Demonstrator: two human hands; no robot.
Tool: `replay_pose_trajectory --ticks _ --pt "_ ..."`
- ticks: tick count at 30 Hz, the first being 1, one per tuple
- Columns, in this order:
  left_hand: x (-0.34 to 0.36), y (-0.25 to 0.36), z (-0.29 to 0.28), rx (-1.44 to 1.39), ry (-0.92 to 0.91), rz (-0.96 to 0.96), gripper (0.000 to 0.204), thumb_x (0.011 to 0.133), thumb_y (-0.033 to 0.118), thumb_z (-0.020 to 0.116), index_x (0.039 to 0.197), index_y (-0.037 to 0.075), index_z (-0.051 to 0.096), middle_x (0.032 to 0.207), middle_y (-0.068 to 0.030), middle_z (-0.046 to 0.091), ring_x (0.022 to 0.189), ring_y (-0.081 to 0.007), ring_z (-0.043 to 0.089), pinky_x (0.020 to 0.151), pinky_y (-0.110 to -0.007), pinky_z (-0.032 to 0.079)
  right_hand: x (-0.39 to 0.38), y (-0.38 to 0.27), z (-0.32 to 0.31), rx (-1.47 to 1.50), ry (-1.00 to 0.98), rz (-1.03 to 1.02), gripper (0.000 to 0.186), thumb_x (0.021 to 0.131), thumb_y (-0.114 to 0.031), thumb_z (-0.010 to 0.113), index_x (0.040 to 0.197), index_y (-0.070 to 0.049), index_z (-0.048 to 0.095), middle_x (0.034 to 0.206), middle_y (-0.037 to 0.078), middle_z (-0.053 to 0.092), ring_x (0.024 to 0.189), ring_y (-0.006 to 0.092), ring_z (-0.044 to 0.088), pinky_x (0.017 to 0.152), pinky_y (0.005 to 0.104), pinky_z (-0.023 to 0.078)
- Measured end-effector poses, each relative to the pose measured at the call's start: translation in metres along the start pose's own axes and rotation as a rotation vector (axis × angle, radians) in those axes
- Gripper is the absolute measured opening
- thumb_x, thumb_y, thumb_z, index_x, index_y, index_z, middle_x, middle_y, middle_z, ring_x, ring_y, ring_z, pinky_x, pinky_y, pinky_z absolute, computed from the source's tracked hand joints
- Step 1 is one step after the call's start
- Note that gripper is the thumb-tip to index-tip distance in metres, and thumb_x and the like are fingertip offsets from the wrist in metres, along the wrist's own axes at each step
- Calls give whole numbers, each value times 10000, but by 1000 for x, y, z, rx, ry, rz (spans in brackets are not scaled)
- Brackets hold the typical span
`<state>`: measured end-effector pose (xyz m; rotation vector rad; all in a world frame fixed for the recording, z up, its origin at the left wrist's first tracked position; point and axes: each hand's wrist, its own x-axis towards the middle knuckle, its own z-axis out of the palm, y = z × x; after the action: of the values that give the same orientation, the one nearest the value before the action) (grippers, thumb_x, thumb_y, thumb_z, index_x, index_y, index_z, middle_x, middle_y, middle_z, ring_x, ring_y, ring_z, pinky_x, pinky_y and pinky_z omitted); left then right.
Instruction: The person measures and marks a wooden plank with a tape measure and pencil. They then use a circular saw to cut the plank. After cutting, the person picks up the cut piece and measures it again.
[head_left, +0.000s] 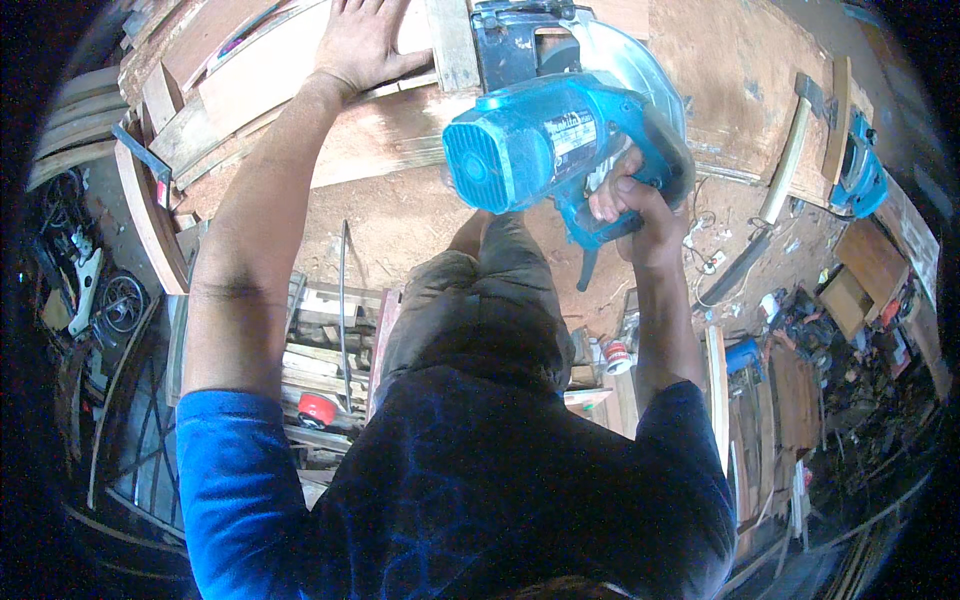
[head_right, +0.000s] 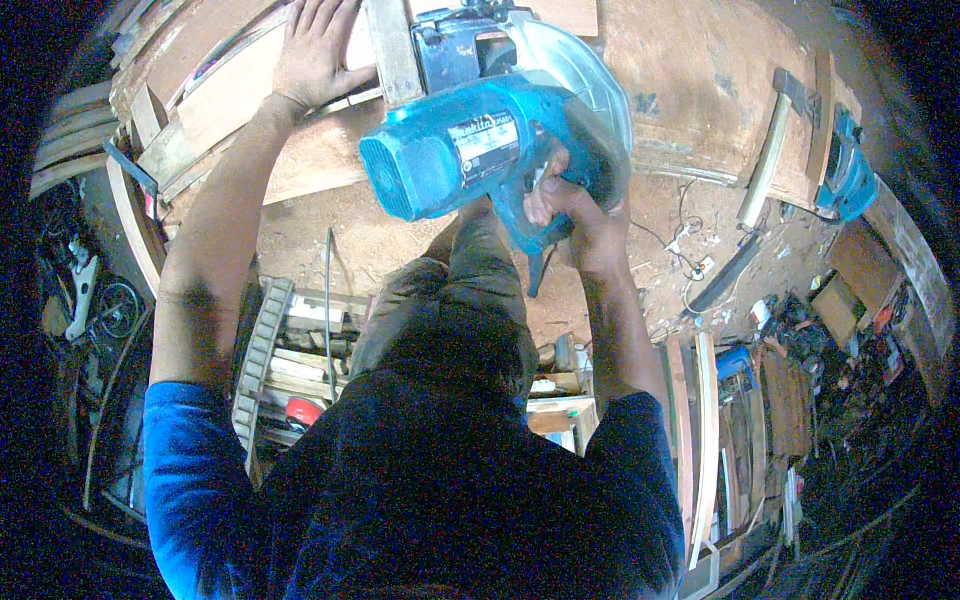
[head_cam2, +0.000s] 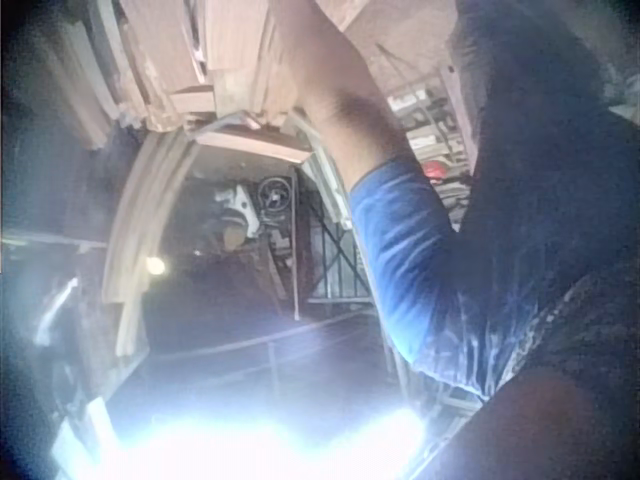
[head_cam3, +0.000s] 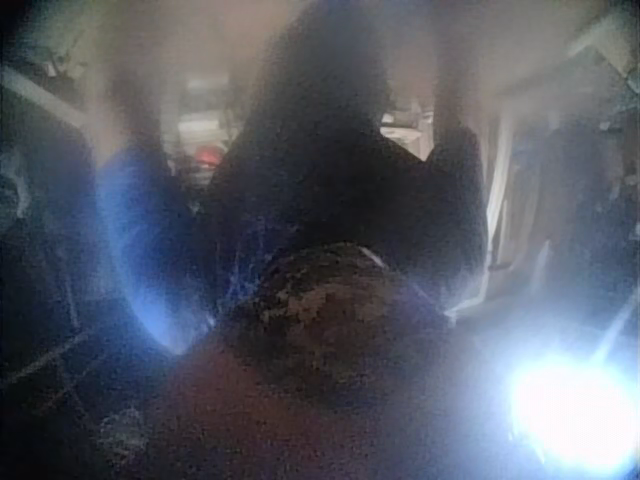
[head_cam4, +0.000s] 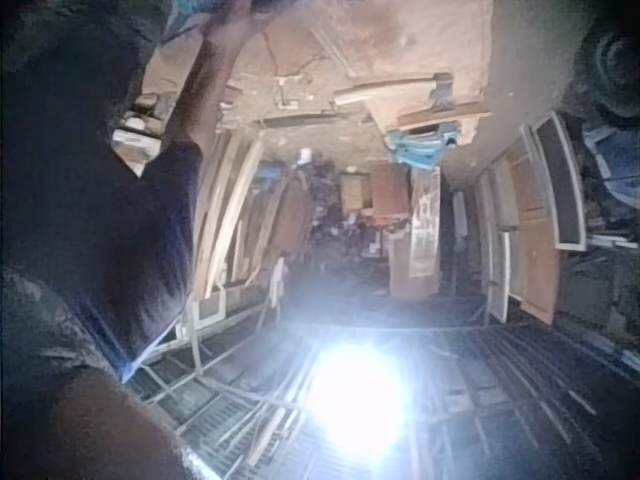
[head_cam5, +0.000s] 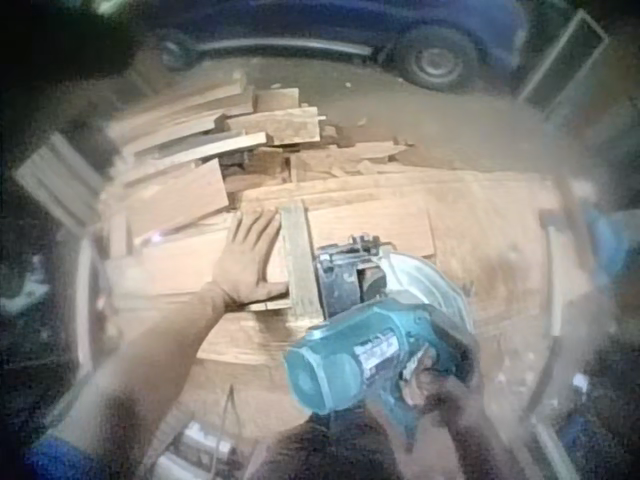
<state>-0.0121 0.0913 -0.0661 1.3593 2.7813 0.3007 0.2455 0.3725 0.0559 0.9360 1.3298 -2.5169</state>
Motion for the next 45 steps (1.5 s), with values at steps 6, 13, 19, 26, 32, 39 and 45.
replay_pose_trajectory --ticks 6,13,19,26,32,39,45 --pt "0 -3 1 -11 -5 2 1151 739 699 687 1512 -90 365 1566 -303 368 1493 -477 272 1251 -603 133 1 -4 2 4 -4 13 231 840 -94 643 1045 -63 542 695 35 473 594 165 482 607 350 427" --pt "0 1 2 14 -11 -5 1163 738 686 689 1529 -90 336 1565 -307 363 1494 -486 265 1251 -597 138 6 -7 3 -20 -2 5 236 837 -109 665 1042 -70 555 698 27 480 594 159 488 612 345 436" --pt "1 0 0 -4 9 20 1163 736 687 690 1530 -85 337 1564 -306 362 1494 -481 267 1249 -601 139 10 -7 2 71 -27 0 209 849 -67 677 1018 -39 558 693 53 545 585 168 543 603 347 470" --pt "1 0 0 -13 16 19 1156 740 693 686 1528 -80 343 1568 -299 363 1493 -483 267 1246 -609 139 15 -6 2 95 -49 -16 187 853 -46 662 1011 -35 561 687 56 542 566 170 531 594 347 466" --pt "1 -3 2 -5 21 30 1151 745 700 678 1516 -90 353 1571 -304 359 1496 -485 263 1249 -614 130 18 -11 6 34 -42 -4 209 850 -74 641 1040 -52 557 682 30 491 579 162 513 608 346 455" --pt "1 8 -8 -31 6 -17 1124 750 659 691 1537 -67 349 1606 -290 326 1524 -467 230 1256 -608 109 20 -11 7 105 -24 -20 257 842 -39 667 1077 -17 566 691 51 524 563 171 530 580 346 458" --pt "-10 9 -2 35 1 -98 1163 724 655 723 1574 -24 312 1646 -266 274 1542 -450 200 1261 -601 95 8 -9 4 65 -33 -30 310 831 -62 689 1112 -3 571 731 57 538 566 177 527 578 355 460"
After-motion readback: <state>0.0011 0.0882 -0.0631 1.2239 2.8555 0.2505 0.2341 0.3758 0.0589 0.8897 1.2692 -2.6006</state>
